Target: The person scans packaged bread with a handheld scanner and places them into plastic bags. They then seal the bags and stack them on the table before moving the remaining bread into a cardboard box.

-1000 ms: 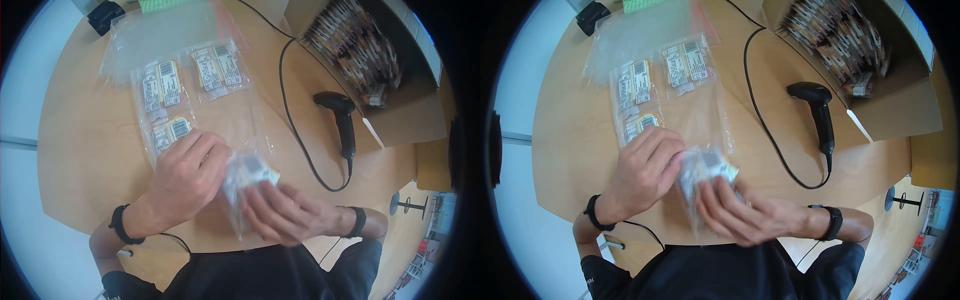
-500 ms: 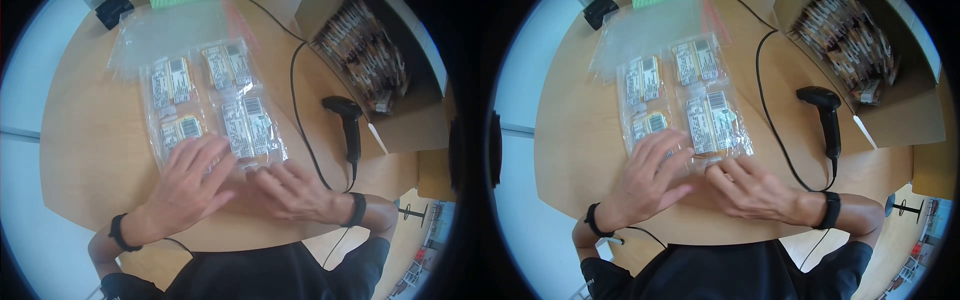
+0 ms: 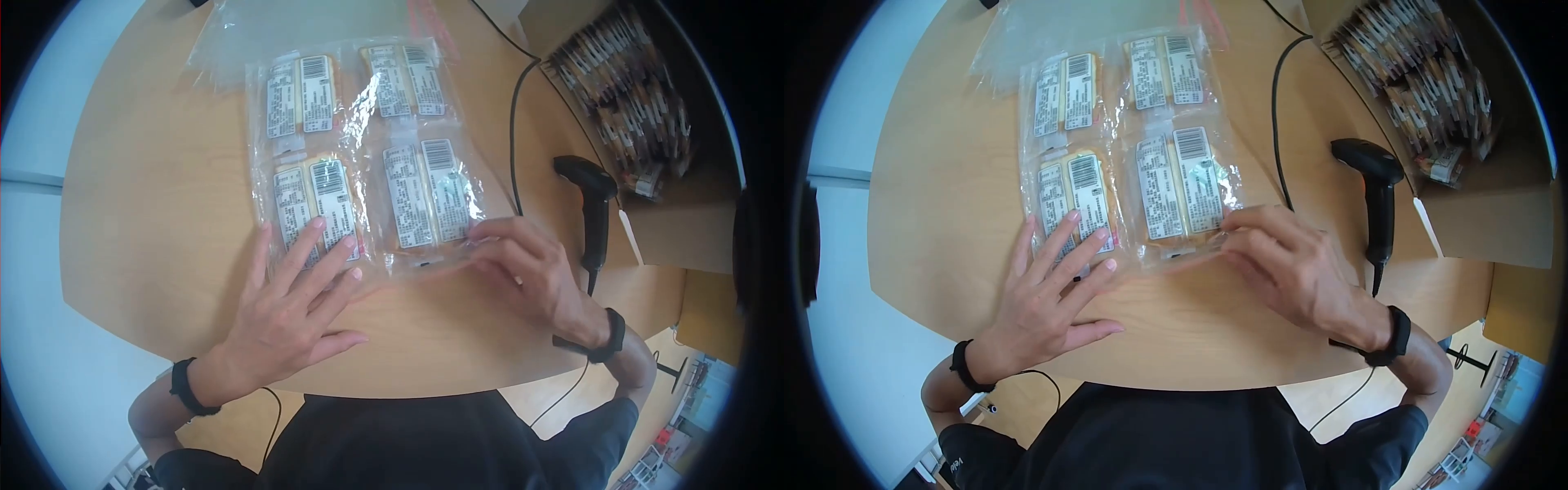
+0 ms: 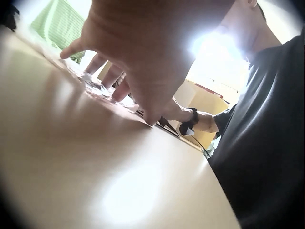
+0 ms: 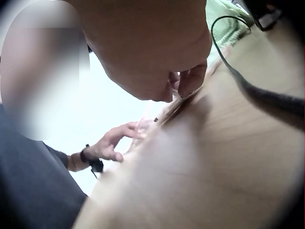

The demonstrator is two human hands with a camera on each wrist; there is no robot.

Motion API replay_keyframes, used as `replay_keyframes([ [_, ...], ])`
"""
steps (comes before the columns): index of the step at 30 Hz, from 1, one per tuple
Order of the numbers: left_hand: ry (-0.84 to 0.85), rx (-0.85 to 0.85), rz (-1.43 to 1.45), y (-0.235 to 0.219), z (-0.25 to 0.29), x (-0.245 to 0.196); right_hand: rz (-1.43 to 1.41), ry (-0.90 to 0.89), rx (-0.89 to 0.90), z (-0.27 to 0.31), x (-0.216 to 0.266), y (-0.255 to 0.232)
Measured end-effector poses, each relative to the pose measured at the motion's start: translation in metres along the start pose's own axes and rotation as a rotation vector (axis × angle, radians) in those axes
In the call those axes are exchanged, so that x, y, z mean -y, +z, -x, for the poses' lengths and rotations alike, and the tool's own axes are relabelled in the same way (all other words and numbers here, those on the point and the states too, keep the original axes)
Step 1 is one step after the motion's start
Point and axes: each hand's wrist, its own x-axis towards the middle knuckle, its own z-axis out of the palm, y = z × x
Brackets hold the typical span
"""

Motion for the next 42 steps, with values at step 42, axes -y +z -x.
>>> replay_keyframes([
  [42, -1.069, -0.456, 1.325, -0.008, 0.05, 0.056, 0.029, 0.349, -0.167, -0.107, -0.02, -0.011],
])
